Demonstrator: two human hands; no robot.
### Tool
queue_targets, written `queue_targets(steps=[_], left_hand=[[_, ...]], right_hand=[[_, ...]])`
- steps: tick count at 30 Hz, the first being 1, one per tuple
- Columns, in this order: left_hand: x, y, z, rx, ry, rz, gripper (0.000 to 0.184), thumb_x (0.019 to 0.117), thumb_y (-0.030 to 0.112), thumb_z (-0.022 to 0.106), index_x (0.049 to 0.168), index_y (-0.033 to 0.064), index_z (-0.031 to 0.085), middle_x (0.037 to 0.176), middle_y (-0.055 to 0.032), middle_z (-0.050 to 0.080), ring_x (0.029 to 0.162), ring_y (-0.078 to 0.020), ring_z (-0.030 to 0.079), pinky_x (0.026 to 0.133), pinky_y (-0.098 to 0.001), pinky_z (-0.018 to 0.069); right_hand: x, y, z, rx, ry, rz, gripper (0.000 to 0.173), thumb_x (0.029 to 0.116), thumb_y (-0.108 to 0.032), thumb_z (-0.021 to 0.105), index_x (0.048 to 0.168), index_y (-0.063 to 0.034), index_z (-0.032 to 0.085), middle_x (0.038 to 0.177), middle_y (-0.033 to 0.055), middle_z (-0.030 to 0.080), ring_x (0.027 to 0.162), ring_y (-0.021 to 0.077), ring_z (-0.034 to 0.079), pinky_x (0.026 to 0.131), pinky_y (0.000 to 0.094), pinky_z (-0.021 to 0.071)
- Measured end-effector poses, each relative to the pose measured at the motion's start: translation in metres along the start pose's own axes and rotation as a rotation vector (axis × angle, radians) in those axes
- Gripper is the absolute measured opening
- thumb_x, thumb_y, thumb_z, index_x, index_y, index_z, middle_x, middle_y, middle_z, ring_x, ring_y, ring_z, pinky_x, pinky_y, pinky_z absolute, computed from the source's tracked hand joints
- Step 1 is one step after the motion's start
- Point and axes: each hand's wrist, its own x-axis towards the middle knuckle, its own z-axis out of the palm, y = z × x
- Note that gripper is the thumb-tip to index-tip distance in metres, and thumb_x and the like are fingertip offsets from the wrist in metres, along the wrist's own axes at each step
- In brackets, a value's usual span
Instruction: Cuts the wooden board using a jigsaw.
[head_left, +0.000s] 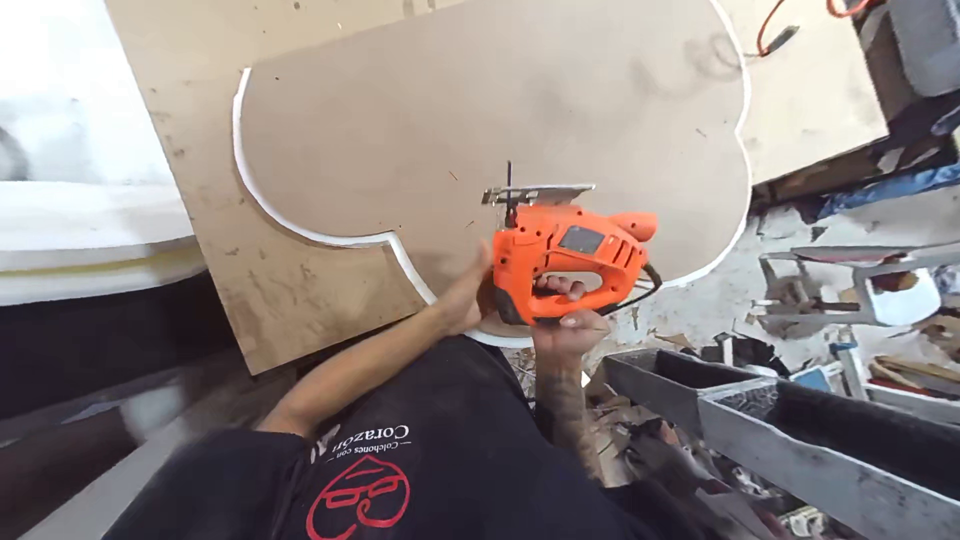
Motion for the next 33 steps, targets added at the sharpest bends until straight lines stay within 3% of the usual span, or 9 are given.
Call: queue_targets(steps=[2, 4, 7, 10, 13, 17, 23, 27, 33], left_hand=[[0.014, -0.04, 0.005, 0.019, 0.078, 0.054, 0.053, 0.0996, 0.026, 0.068, 0.139, -0.003, 0.047, 0.115, -0.0163, 0.071, 0.106, -0.0254, 0.071, 0.095, -0.044, 0.0604], [0.021, -0.068, 0.005, 0.016, 0.089, 0.007, 0.065, 0.0889, 0.016, 0.081, 0.139, -0.0057, 0.045, 0.115, -0.0198, 0.071, 0.105, -0.0296, 0.072, 0.094, -0.0465, 0.0612], [0.027, -0.092, -0.001, -0.056, 0.013, -0.137, 0.062, 0.0926, 0.014, 0.076, 0.142, -0.0047, 0.044, 0.119, -0.0196, 0.07, 0.108, -0.0297, 0.071, 0.096, -0.0466, 0.0601], [0.025, -0.128, 0.006, -0.207, -0.084, -0.213, 0.06, 0.0934, 0.008, 0.073, 0.143, -0.0014, 0.041, 0.119, -0.0176, 0.069, 0.107, -0.0274, 0.07, 0.095, -0.0448, 0.0598], [0.03, -0.14, 0.014, -0.301, -0.144, -0.218, 0.053, 0.092, 0.001, 0.071, 0.137, 0.0001, 0.044, 0.114, -0.0122, 0.07, 0.103, -0.0223, 0.071, 0.094, -0.0409, 0.0601], [0.04, -0.151, 0.022, -0.397, -0.145, -0.204, 0.04, 0.0925, 0.003, 0.071, 0.128, -0.003, 0.054, 0.109, -0.0128, 0.073, 0.102, -0.0226, 0.072, 0.094, -0.0424, 0.0598], [0.039, -0.141, 0.037, -0.473, -0.041, -0.269, 0.048, 0.0978, 0.019, 0.071, 0.134, -0.0048, 0.051, 0.112, -0.0154, 0.072, 0.104, -0.0241, 0.072, 0.096, -0.0418, 0.0601], [0.036, -0.124, 0.044, -0.563, -0.047, -0.434, 0.049, 0.1005, 0.03, 0.067, 0.137, 0.0, 0.052, 0.112, -0.0152, 0.072, 0.102, -0.0245, 0.072, 0.092, -0.0421, 0.0615], [0.045, -0.11, 0.057, -0.608, 0.015, -0.409, 0.051, 0.0969, 0.027, 0.073, 0.135, -0.0004, 0.055, 0.115, -0.0149, 0.072, 0.105, -0.0243, 0.072, 0.092, -0.0428, 0.0618]], right_hand=[[-0.017, -0.006, -0.023, -0.085, 0.079, 0.038, 0.015, 0.0676, -0.009, 0.076, 0.08, -0.0113, 0.069, 0.094, 0.0101, 0.072, 0.097, 0.0263, 0.07, 0.092, 0.0447, 0.0567], [-0.045, -0.016, -0.034, -0.137, 0.223, 0.137, 0.019, 0.0688, -0.005, 0.075, 0.087, -0.0094, 0.07, 0.108, 0.013, 0.073, 0.106, 0.0267, 0.069, 0.09, 0.0444, 0.0584], [-0.073, -0.035, -0.039, -0.247, 0.343, 0.203, 0.027, 0.0855, -0.011, 0.07, 0.113, -0.007, 0.068, 0.126, 0.0136, 0.069, 0.12, 0.0256, 0.065, 0.099, 0.0443, 0.0557], [-0.083, -0.045, -0.041, -0.419, 0.418, 0.136, 0.014, 0.0991, -0.022, 0.06, 0.104, -0.0091, 0.064, 0.115, 0.012, 0.07, 0.118, 0.0267, 0.065, 0.104, 0.0471, 0.0523], [-0.072, -0.053, -0.037, -0.612, 0.368, 0.071, 0.028, 0.105, -0.034, 0.052, 0.093, -0.0132, 0.067, 0.092, 0.0051, 0.071, 0.101, 0.0246, 0.07, 0.101, 0.0473, 0.0541], [-0.054, -0.063, -0.03, -0.711, 0.312, 0.038, 0.019, 0.0998, -0.024, 0.054, 0.091, -0.0097, 0.063, 0.074, 0.0037, 0.065, 0.078, 0.0223, 0.069, 0.088, 0.047, 0.0582], [-0.04, -0.076, -0.02, -0.705, 0.383, 0.131, 0.011, 0.092, -0.014, 0.058, 0.084, -0.0097, 0.063, 0.071, 0.003, 0.064, 0.073, 0.0182, 0.067, 0.08, 0.0386, 0.0581], [-0.016, -0.077, 0.009, -0.836, 0.373, 0.215, 0.025, 0.1, -0.017, 0.047, 0.082, -0.0091, 0.063, 0.068, 0.0031, 0.064, 0.069, 0.019, 0.068, 0.077, 0.0403, 0.0602], [0.007, -0.084, 0.012, -0.931, 0.41, 0.184, 0.034, 0.1054, -0.018, 0.039, 0.082, -0.0097, 0.061, 0.066, 0.0013, 0.062, 0.065, 0.0153, 0.066, 0.071, 0.0343, 0.0599]])
